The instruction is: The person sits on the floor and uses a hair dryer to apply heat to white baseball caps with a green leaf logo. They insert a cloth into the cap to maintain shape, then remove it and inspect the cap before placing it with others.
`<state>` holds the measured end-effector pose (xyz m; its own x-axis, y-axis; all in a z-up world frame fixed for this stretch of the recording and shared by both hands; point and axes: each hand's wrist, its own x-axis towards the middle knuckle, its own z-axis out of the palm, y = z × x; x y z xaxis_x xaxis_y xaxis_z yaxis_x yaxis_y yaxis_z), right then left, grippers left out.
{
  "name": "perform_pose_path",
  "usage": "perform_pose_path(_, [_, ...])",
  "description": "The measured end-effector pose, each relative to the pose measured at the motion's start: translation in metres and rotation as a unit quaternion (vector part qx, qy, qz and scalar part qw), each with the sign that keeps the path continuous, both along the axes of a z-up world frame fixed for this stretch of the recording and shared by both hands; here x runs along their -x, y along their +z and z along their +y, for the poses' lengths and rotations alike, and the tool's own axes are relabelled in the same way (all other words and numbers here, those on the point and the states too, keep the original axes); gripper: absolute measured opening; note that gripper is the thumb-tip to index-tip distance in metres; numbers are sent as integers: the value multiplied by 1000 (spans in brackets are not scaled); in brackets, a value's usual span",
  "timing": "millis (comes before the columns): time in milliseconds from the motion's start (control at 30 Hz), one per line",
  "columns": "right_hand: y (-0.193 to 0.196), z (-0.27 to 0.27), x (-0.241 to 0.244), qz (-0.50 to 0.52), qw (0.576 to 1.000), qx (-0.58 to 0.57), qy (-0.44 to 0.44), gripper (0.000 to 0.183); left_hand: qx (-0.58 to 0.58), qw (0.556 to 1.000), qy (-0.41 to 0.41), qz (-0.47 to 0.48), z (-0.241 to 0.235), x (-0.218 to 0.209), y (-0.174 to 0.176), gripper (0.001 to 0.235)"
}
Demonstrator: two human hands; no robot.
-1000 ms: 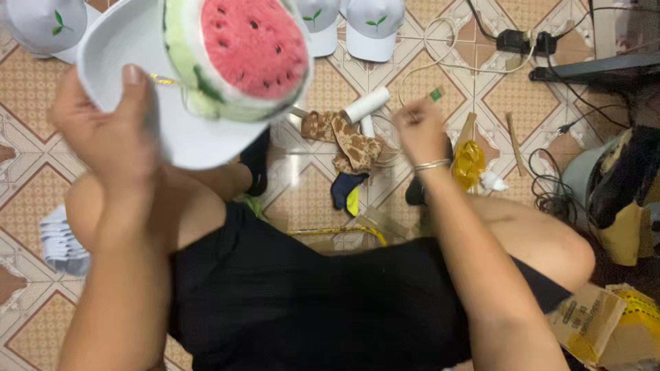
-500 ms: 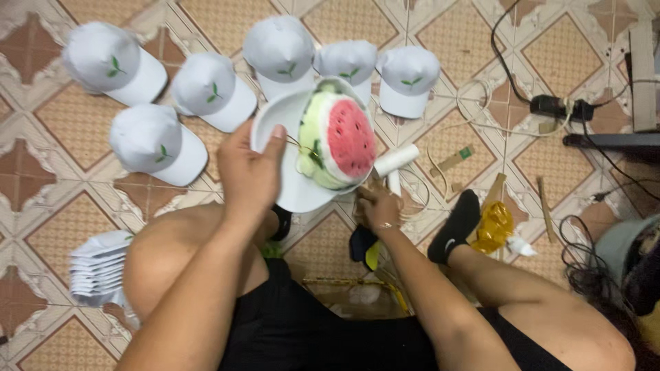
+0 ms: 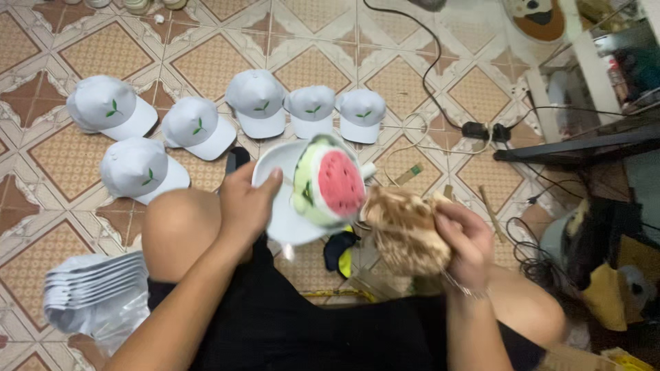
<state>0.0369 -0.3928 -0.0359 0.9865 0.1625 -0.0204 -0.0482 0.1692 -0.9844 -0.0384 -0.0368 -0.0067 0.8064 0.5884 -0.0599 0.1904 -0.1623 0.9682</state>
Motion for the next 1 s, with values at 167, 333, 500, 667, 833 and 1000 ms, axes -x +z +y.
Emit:
perform_pose_path(167, [74, -14, 76, -179, 979, -38, 85, 28, 26, 997, -13, 72, -68, 92, 35, 29])
perform_pose_path(333, [91, 45, 128, -102, 906, 90, 402, 75, 133, 987, -67, 66, -105, 148, 47, 25])
perform_pose_path(500, [84, 65, 156, -436, 786, 381, 217, 71, 109, 990, -71, 48, -104, 173, 37, 25])
perform_pose_path(667, [93, 72, 155, -455, 740, 408, 281, 54, 12, 989, -142, 37, -96, 157, 47, 30])
perform_pose_path(833, [91, 71, 148, -414, 723, 443, 332, 54, 1, 986, -148, 77, -93, 152, 53, 30])
perform_pose_path(1000, [90, 80, 141, -345, 628, 546, 434, 50, -8, 979, -187, 81, -98, 160, 62, 27])
